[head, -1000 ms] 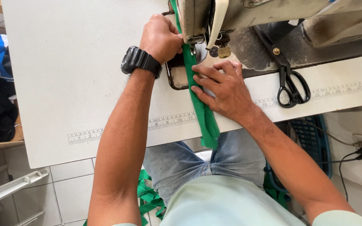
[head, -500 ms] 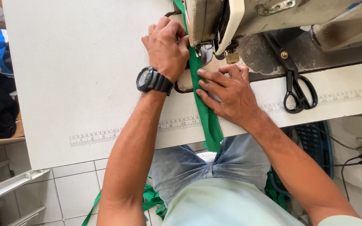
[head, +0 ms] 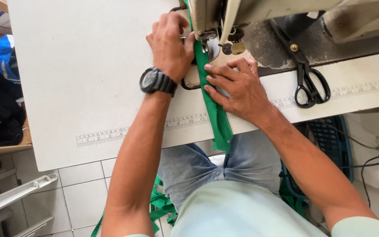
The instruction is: Sewing green fabric straps using an industrial sewing machine
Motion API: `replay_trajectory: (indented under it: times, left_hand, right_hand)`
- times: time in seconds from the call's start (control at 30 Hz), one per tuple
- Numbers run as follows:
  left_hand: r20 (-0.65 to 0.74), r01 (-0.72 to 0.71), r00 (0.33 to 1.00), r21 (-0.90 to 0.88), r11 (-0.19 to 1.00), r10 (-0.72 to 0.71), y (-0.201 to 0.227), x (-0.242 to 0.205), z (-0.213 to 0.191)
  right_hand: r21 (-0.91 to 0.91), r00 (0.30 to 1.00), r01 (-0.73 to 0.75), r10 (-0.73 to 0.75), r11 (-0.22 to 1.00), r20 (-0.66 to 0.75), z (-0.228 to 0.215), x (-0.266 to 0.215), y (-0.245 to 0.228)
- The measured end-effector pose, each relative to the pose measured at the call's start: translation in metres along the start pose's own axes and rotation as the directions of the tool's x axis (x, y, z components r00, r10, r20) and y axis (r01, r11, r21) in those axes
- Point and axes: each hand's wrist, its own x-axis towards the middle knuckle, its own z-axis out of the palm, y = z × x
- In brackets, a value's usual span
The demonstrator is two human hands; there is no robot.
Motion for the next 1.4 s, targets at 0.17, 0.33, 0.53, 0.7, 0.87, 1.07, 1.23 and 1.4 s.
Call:
replay_trajectory:
  times: [0.17,0.33,0.53,0.7,0.87,1.07,1.23,1.4]
  left_hand:
    - [-0.046,-0.247,0.968,-0.026,0.969,0.246,0.009,-0.042,-0.033]
    - [0.085,-0.446,0.893,0.035,0.894,0.442,0.002,-0.044,-0.045]
    - [0.127,-0.556,0.824,0.004,0.831,0.551,-0.004,-0.037,-0.055]
    - [0.172,-0.596,0.798,0.08,0.799,0.577,-0.007,-0.035,-0.056]
    - [0.193,-0.591,0.796,0.043,0.806,0.574,-0.005,-0.032,-0.057]
    - [0.181,-0.59,0.802,0.083,0.803,0.57,-0.003,-0.034,-0.059]
    - [0.186,-0.582,0.806,0.084,0.809,0.561,-0.002,-0.034,-0.059]
    - [0.208,-0.537,0.832,0.063,0.841,0.515,-0.007,-0.031,-0.056]
  right_hand:
    - [0.004,1.0,-0.007,0.007,1.0,-0.007,0.0,-0.003,-0.001]
    - [-0.04,1.0,-0.005,0.004,0.999,-0.018,0.0,-0.002,-0.001]
    - [-0.085,1.0,0.003,-0.005,0.996,-0.031,-0.004,-0.001,-0.003]
    - [-0.099,1.0,0.0,-0.003,0.995,-0.028,-0.006,0.002,-0.006]
    - [-0.105,1.0,-0.011,0.008,0.994,-0.022,-0.004,0.0,-0.005]
    - [-0.149,1.0,0.001,-0.005,0.989,-0.03,-0.006,0.004,-0.007]
    - [-0.161,0.999,-0.006,0.001,0.987,-0.032,-0.007,0.004,-0.006]
    - [-0.198,1.0,-0.012,0.009,0.98,-0.014,-0.006,0.007,-0.006]
